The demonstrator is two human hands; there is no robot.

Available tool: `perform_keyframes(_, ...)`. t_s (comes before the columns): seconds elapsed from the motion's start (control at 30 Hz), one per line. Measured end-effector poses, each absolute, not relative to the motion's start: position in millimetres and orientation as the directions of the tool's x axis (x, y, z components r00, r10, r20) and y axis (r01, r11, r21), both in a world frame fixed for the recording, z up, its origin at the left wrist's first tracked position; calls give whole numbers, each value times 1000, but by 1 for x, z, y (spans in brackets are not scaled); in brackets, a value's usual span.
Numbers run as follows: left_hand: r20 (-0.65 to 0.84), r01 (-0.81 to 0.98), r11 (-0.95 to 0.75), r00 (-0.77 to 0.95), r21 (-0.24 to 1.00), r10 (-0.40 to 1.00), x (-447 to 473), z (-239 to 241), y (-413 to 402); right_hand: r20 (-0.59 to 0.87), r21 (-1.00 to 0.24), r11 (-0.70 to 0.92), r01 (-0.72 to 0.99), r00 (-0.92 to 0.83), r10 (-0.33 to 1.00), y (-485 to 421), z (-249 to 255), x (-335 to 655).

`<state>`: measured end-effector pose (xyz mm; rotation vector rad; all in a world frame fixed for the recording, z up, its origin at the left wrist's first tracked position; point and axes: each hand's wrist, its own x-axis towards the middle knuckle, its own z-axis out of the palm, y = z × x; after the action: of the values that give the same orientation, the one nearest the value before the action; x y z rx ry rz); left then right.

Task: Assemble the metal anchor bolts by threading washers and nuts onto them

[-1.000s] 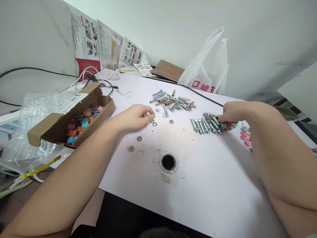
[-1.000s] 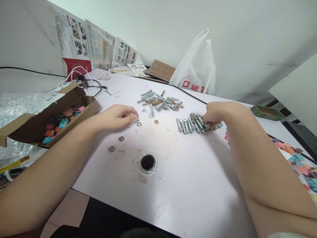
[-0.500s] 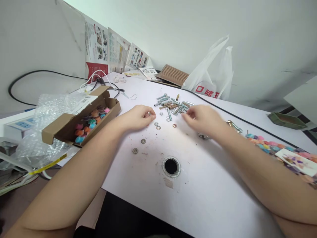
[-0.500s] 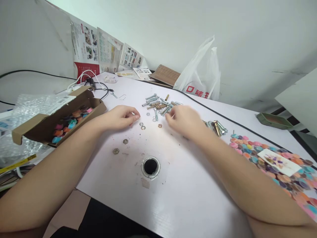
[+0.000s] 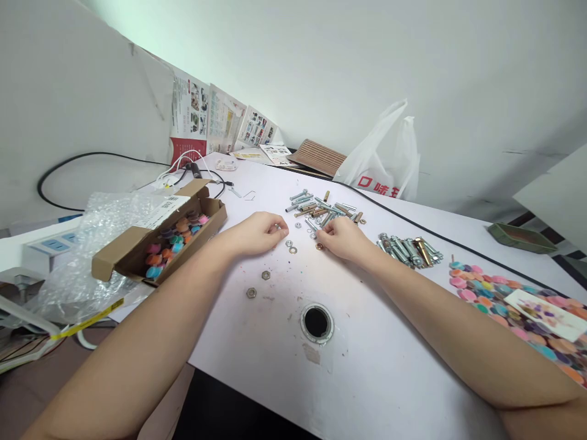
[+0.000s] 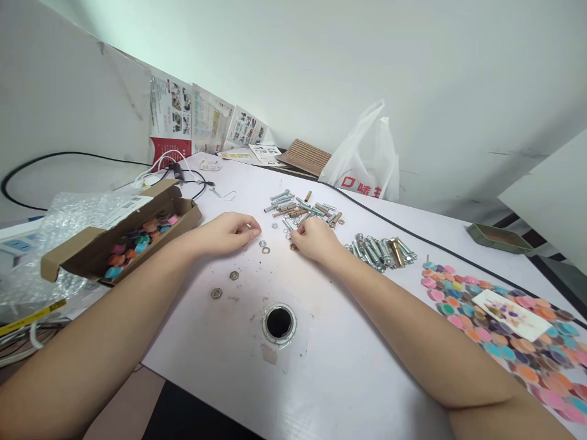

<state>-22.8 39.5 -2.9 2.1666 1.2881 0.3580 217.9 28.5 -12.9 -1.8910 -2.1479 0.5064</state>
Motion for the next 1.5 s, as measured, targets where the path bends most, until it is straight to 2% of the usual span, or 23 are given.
perform_keyframes(0.13, -20, 725, -318, 415, 611, 910, -22, 3, 38, 74, -402, 160, 902, -142, 987, 18, 6, 227)
perform_keyframes(0.23, 6, 686, -299, 395, 664, 919, -22, 7, 37, 154, -399, 246, 884, -200, 968, 9, 17, 230)
perform_keyframes(0.33, 77, 616, -397, 478, 680, 875, -23, 6, 36, 199, -391, 394, 831, -342, 918, 2, 20, 223)
perform_keyframes(0.5, 149, 464, -586, 686, 664, 713, -19, -4, 35, 324, -345, 618, 706, -529, 785, 0, 9, 203)
perform_keyframes(0.57, 132, 412, -565, 714, 714, 687, -16, -5, 36, 373, -379, 664, 645, -550, 747, 2, 6, 199)
perform_keyframes(0.63, 98, 394, -488, 692, 779, 715, -16, -2, 36, 413, -468, 643, 606, -494, 766, 6, 8, 200)
perform_keyframes(0.7, 85, 433, -411, 600, 802, 796, -20, 4, 37, 404, -566, 555, 610, -382, 831, 14, 13, 203)
perform_keyframes(0.77, 115, 520, -382, 473, 764, 874, -28, 11, 40, 309, -606, 434, 667, -305, 901, 25, 20, 205)
perform_keyframes(0.87, 159, 631, -390, 392, 670, 906, -40, 15, 46, 79, -518, 312, 797, -319, 944, 40, 24, 200)
perform_keyframes(0.93, 144, 649, -375, 381, 661, 913, -44, 12, 50, -5, -460, 288, 840, -327, 945, 45, 18, 193)
perform_keyframes(1.03, 92, 628, -338, 391, 701, 916, -43, 8, 50, 107, -430, 336, 838, -323, 941, 43, -3, 183)
perform_keyframes(1.1, 76, 605, -327, 403, 726, 912, -40, 7, 49, 232, -395, 441, 806, -377, 897, 36, -16, 179)
perform_keyframes(1.17, 64, 591, -320, 412, 740, 909, -37, 7, 48, 296, -332, 561, 758, -481, 825, 30, -25, 176)
perform_keyframes(1.33, -5, 595, -266, 414, 759, 910, -34, 7, 47, 247, -190, 689, 699, -646, 723, 24, -32, 175)
perform_keyframes(1.5, -28, 553, -269, 470, 788, 882, -32, -2, 48, 257, -264, 706, 657, -658, 708, 32, -39, 180)
